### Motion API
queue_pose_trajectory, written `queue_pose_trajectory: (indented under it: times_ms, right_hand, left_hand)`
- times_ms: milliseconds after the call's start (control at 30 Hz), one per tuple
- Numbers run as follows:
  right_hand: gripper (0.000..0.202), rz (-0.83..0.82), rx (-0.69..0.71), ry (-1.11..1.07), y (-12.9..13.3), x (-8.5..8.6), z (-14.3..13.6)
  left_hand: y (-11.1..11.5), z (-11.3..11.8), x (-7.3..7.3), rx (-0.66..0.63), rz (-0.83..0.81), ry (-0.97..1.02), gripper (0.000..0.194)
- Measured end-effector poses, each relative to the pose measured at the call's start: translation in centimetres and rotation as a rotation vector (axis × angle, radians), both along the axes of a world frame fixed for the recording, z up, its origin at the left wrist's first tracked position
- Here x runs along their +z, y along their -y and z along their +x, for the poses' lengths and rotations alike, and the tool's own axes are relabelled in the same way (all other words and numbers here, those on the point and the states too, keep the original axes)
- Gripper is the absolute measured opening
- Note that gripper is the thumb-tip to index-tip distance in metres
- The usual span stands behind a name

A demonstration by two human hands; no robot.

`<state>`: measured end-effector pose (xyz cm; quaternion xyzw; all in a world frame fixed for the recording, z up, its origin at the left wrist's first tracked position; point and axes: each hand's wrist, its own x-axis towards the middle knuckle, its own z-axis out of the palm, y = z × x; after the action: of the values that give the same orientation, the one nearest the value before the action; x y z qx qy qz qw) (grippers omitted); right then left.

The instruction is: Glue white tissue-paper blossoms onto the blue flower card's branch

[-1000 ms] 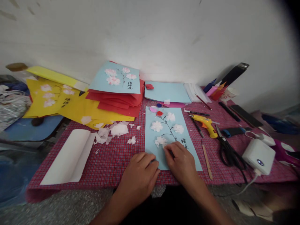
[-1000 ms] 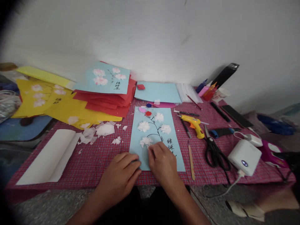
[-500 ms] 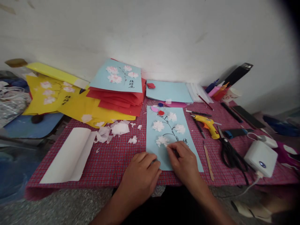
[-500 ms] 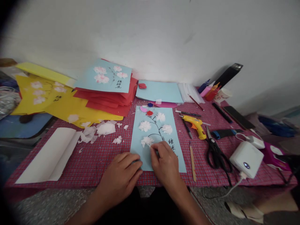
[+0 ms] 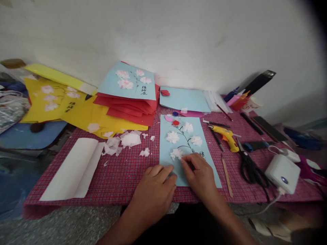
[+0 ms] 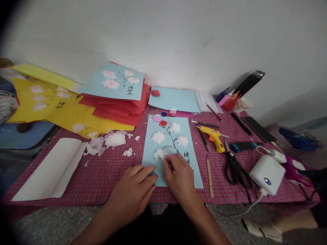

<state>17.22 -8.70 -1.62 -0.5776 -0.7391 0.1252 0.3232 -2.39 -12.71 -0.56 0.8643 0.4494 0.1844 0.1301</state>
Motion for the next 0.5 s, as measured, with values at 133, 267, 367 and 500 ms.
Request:
queue_pose_trajectory:
  times_ms: [133, 267, 367, 500]
  right_hand:
    - [0.013, 0.011, -0.010, 0.047, -0.23, -0.23, -0.17]
    - [0.012, 0.033, -0.005, 0.074, -0.21, -0.45, -0.19]
    - [0.012, 0.035, -0.006, 0.106, -0.11, -0.48, -0.26]
    - [0.013, 0.034, -0.004, 0.140, -0.07, -0.38, -0.41]
  left_hand:
    - [0.00, -0.02, 0.02, -0.002, 0.002, 0.008, 0.022]
    - [-0.03, -0.02, 0.00, -0.006, 0.004, 0.013, 0.022]
    - [0.00, -0.03, -0.05, -0.006, 0.005, 0.016, 0.022]
    - [0.02, -0.04, -0.12, -0.001, 0.013, 0.019, 0.022]
